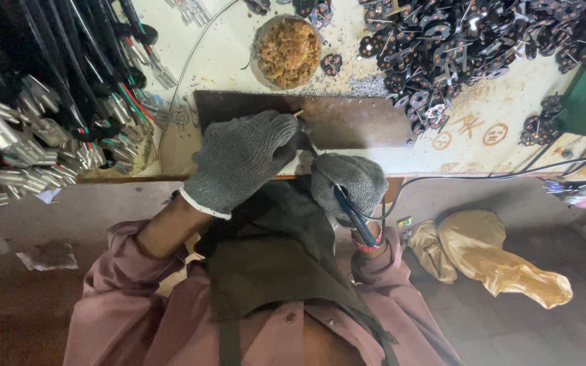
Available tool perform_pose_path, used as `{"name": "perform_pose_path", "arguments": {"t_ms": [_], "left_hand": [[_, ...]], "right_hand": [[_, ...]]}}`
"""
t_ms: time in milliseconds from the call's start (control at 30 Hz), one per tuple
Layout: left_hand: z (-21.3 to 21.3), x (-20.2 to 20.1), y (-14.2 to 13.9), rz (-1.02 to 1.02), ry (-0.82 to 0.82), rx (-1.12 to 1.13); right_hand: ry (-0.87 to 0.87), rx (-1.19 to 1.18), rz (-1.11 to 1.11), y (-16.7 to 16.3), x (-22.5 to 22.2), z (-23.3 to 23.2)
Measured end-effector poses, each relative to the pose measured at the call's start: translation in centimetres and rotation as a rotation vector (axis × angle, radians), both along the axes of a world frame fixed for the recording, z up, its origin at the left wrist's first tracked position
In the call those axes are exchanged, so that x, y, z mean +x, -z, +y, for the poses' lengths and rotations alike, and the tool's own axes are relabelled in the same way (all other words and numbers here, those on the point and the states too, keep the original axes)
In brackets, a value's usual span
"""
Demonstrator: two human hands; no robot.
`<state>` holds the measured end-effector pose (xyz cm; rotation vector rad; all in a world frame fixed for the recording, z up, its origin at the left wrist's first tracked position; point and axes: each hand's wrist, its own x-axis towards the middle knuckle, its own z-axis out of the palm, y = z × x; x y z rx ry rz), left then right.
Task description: The person solders electrical wires to small connector components at a workbench. They hold a wire in one hand and a soldering iron in the other, apply solder to the joint, then set the finished connector aside and pick up the next wire and component, repeating the process.
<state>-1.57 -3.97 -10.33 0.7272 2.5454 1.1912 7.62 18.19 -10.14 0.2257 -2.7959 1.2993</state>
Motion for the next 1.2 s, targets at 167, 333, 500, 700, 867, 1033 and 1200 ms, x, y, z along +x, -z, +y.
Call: {"name": "perform_pose_path", "arguments": {"t_ms": [167,333,500,700,867,1033,1200], "left_hand": [[0.0,0.2,0.2,-0.007,0.004,0.007],[0.0,0.0,0.2,-0.024,0.015,-0.006],[-0.1,0.0,0.1,-0.023,0.014,0.028],[0.0,-0.1,0.2,-0.026,0.011,0.014],[0.1,-0.3,0.0,-0.036,0.017,0.000],[0.0,-0.6,-0.2,-0.055,0.018,-0.012],[-0.1,-0.5,-0.1,-0.066,0.027,-0.035]], "right_hand": [[0.034,0.044,-0.045,0.0,0.4,0.3],[0.001,0.028,-0.032,-0.1,0.6,0.5],[0.033,0.156,-0.009,0.4,0.8,0.2],[0.050,0.088,0.015,0.4,0.6,0.4],[0.002,0.098,0.005,-0.8,-0.3,0.0],[-0.097,-0.013,-0.033,-1.4,-1.8,-1.1],[-0.120,0.022,-0.064,-1.3,-2.4,-1.1]]}}
